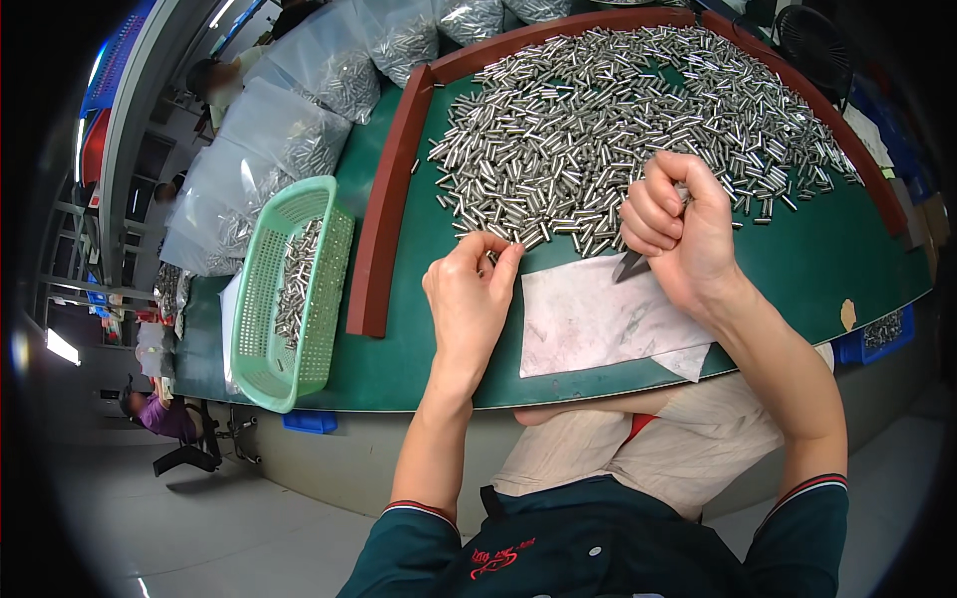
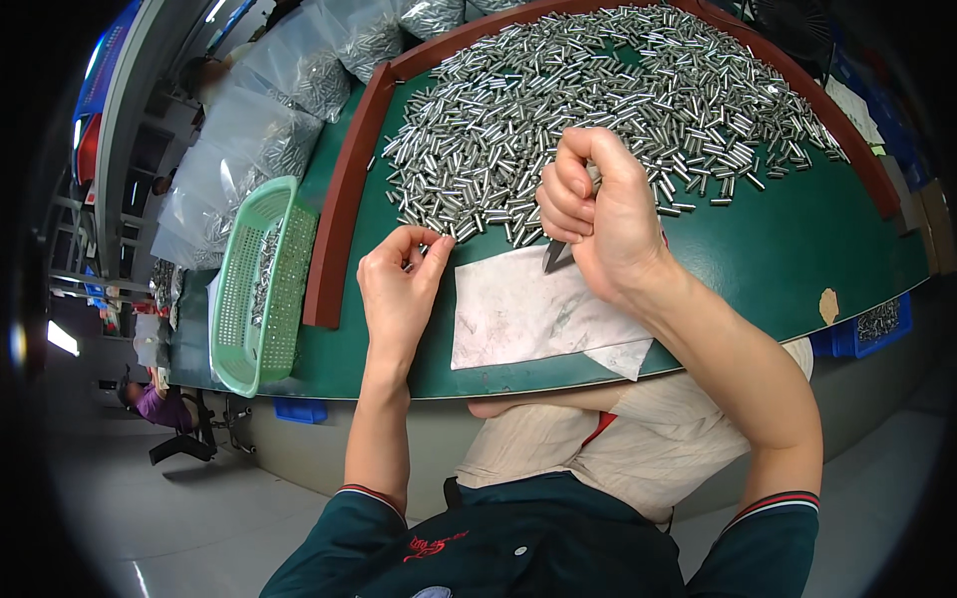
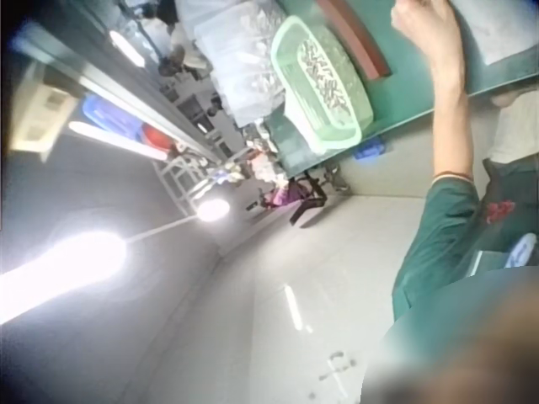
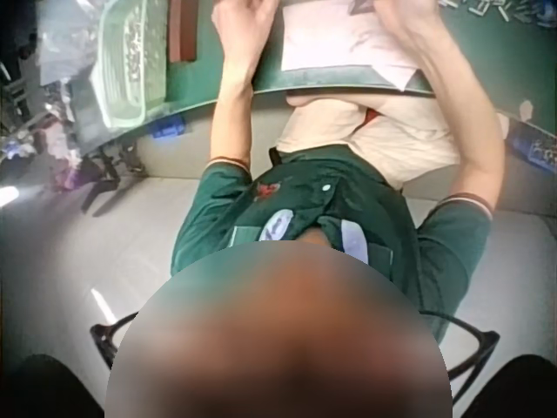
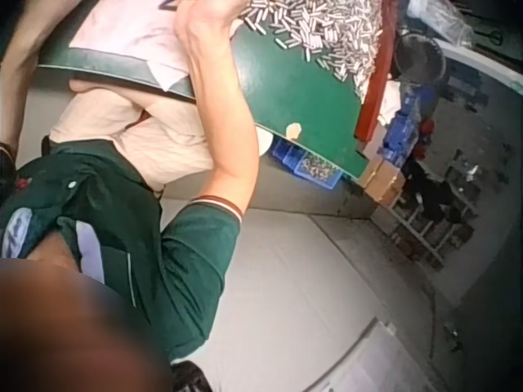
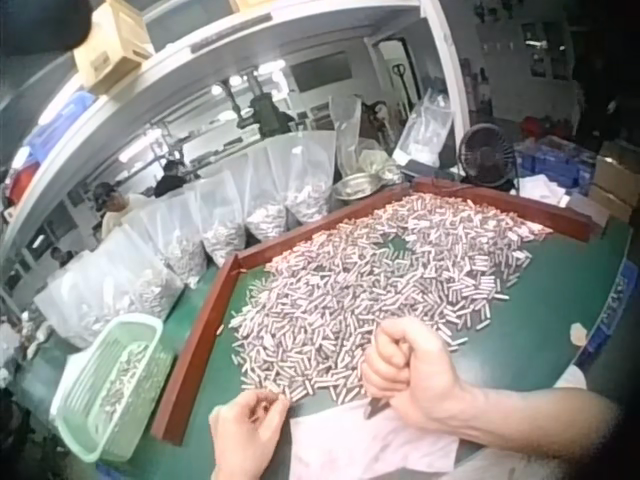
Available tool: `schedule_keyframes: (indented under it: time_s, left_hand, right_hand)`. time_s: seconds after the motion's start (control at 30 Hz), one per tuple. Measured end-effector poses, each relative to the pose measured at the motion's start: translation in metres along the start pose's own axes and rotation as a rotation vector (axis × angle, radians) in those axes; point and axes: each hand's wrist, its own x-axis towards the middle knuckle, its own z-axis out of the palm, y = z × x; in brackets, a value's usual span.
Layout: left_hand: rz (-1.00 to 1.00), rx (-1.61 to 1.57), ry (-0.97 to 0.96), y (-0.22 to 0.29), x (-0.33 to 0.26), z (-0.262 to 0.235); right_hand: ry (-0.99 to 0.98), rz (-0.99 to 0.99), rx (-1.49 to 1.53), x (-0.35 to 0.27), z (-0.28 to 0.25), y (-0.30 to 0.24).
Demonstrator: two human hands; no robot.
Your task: Using a small blade to deburr or clean small metal pins at a workbench.
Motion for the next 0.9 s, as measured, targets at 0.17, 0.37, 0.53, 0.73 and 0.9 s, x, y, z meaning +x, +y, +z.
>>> schedule_keyframes:
  time_s: [0.17,0.37,0.53,0.73,0.9]
  left_hand:
    - [0.016,0.068,-0.043,-0.005,0.000,0.001]
    - [-0.007,-0.241,-0.157,-0.005,-0.001,0.001]
    - [-0.518,-1.478,-0.692,-0.009,0.004,-0.010]
    - [-0.479,-1.375,-0.670,-0.013,0.002,-0.004]
    - [-0.471,-1.345,-0.645,-0.010,0.001,-0.003]
  right_hand:
    - [-0.017,0.006,0.005,0.000,0.001,0.000]
    - [-0.009,0.005,0.002,0.000,0.000,0.000]
    - [0.004,0.000,-0.001,-0.001,0.001,0.000]
    - [-0.005,0.001,-0.001,0.000,0.001,0.000]
    - [0.003,0.005,-0.004,0.000,0.001,0.000]
